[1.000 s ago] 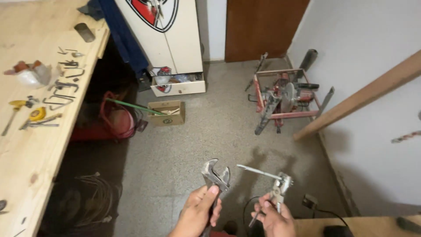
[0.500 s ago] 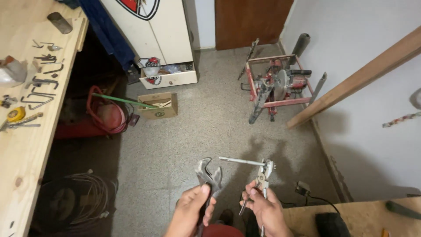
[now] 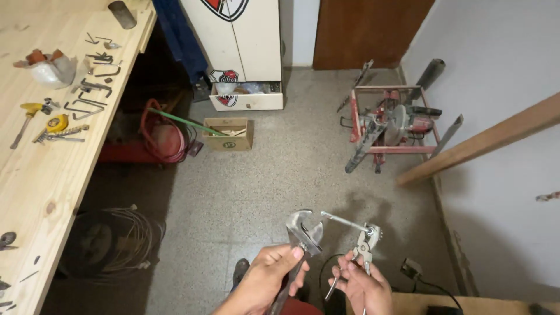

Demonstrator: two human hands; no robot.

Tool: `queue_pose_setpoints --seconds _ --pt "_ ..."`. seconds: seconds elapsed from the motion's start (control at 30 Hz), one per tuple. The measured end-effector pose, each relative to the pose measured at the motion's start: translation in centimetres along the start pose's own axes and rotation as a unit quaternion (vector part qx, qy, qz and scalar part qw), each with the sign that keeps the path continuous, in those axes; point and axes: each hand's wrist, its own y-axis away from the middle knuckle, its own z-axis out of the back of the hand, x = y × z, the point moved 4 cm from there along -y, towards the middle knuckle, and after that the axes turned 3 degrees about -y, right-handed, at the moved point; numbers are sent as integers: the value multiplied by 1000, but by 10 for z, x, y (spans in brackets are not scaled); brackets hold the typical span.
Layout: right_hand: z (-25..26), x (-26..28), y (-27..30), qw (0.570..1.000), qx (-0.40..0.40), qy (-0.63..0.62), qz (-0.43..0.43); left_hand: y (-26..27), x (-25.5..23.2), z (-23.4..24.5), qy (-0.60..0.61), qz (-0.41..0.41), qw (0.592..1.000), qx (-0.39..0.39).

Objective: Assemble and adjust mechanical components on a workbench using hand tools like pliers and wrenches.

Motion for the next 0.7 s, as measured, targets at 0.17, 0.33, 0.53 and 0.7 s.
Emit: queue_pose_setpoints --seconds 0.17,0.33,0.53,0.7 --pt "0 1 3 1000 -15 -11 -8 -3 19 -3 15 7 1000 12" --pt "1 4 -1 999 -1 -5 -35 1 1 -4 43 12 999 3" --pt "17 -8 -3 998 14 2 -64 0 3 -5 10 -2 1000 -18" --pt "5 -5 -7 994 44 -24 -97 4 -6 -1 32 1 999 9"
